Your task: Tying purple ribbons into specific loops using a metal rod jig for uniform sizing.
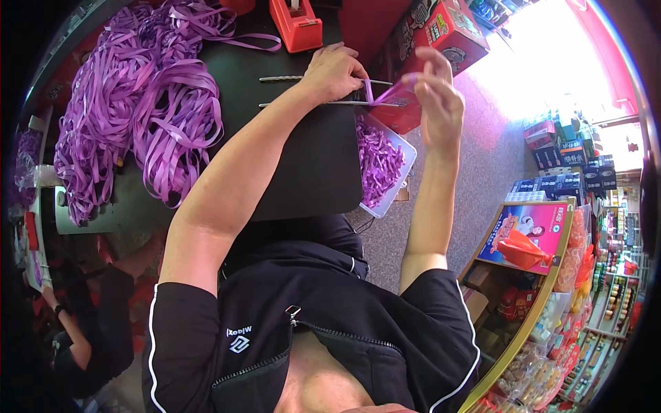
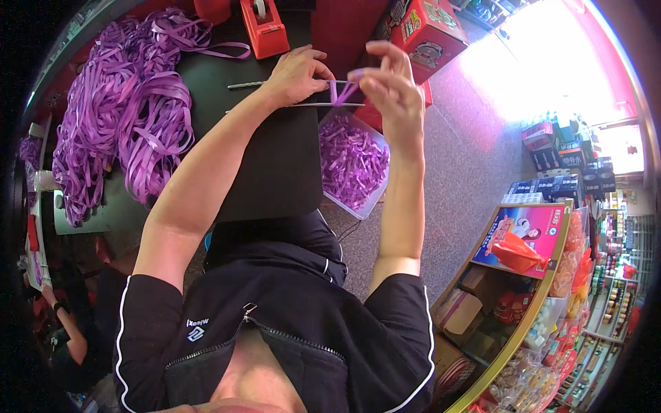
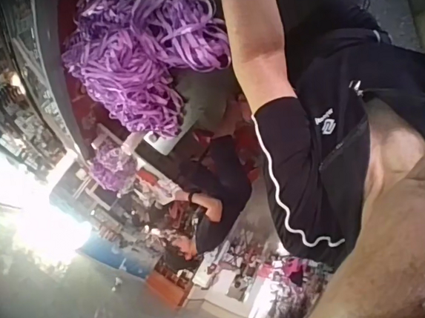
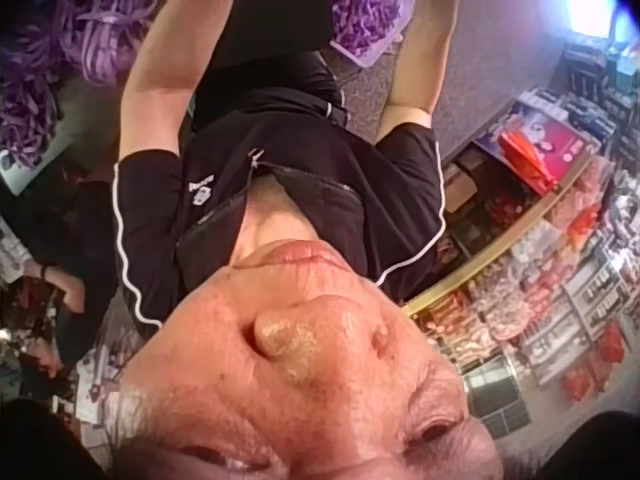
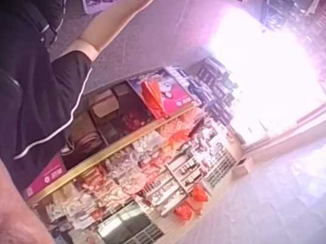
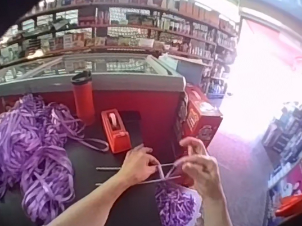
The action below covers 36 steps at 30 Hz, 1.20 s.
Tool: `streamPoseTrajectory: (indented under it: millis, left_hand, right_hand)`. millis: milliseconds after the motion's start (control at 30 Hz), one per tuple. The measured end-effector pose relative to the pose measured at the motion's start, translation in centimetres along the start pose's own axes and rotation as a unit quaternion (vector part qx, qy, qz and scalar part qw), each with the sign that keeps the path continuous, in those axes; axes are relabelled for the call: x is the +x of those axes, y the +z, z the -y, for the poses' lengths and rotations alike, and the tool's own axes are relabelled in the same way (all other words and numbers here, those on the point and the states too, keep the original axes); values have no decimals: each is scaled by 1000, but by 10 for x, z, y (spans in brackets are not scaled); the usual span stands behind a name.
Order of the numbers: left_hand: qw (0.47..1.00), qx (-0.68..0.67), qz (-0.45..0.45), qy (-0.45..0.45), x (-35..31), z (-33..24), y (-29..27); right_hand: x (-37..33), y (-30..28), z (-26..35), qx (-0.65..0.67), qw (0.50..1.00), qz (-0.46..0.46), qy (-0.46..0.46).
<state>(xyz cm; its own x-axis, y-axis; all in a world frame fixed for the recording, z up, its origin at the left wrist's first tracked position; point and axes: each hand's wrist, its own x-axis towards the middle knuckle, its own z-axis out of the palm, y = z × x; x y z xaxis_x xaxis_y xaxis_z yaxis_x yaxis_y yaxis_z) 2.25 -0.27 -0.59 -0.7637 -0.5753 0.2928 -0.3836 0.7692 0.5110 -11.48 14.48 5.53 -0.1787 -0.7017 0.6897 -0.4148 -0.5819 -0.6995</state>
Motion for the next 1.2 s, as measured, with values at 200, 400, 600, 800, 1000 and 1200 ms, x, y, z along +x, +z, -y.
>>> streamPoseTrajectory:
  millis: [200,400,600,800,1000,1200]
  left_hand:
    - [1000,4,-24,14,1,-6,0]
    - [998,-3,-59,26,-1,-3,0]
    - [995,-65,-79,-13,-2,-6,-3]
    - [995,-58,-85,19,-5,-7,-4]
    - [997,-53,-63,2,-2,-9,-1]
    - [996,-49,-72,13,-3,-10,-3]
  right_hand:
    - [58,10,-72,65,992,50,100]
    - [44,13,-143,71,977,86,184]
    - [17,18,-166,113,957,94,249]
    - [-9,22,-166,174,891,80,412]
    - [-72,16,-130,-6,939,89,332]
    - [-103,14,-127,-125,957,59,254]
